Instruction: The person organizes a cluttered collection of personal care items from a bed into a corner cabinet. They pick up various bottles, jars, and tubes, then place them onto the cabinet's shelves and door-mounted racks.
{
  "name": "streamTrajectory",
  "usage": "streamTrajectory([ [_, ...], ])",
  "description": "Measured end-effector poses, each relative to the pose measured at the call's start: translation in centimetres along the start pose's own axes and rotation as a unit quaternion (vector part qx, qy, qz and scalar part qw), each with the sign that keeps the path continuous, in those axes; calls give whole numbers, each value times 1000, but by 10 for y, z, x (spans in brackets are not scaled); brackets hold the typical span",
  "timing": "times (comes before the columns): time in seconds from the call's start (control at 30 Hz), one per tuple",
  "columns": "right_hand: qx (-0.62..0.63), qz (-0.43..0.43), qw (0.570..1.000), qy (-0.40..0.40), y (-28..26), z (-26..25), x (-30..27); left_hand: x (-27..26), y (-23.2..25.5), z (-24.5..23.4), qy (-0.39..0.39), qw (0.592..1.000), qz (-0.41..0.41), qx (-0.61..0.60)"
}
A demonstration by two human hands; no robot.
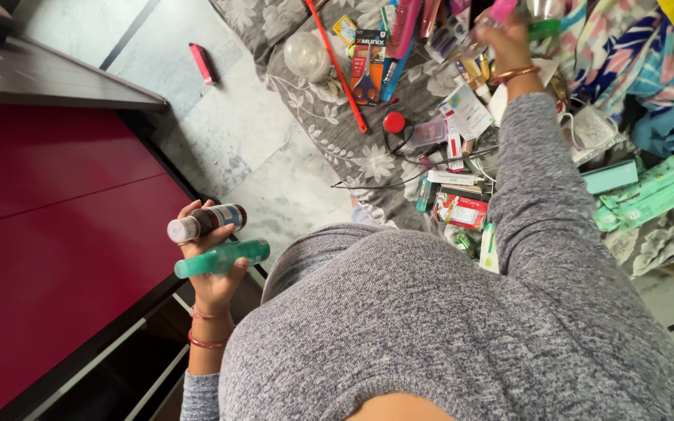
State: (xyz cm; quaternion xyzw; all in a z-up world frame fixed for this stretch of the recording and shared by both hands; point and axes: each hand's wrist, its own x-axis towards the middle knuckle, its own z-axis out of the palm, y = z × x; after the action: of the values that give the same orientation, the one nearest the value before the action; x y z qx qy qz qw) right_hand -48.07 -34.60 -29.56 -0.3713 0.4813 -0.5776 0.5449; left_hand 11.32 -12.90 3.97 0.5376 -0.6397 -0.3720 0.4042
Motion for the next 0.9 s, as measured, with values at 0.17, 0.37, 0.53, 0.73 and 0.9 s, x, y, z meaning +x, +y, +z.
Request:
streamTrajectory([
  [0.17,-61,30,998,3,-21,-14,-2,-19,-8,-6,15,1000,-7,-8],
  [0.37,8,7,997,-80,-72,27,-46,-47,-16,-26,57,998,8,3],
  [0.53,52,-1,977,-208,-166,135,-89,-76,-20,-46,93,995,39,-21],
  [0.73,-38,-75,927,-366,-237,273,-138,-149,-13,-81,165,983,83,-13],
  [0.9,-79,-137,856,-493,-252,402,-201,-265,-9,-113,262,961,86,20],
])
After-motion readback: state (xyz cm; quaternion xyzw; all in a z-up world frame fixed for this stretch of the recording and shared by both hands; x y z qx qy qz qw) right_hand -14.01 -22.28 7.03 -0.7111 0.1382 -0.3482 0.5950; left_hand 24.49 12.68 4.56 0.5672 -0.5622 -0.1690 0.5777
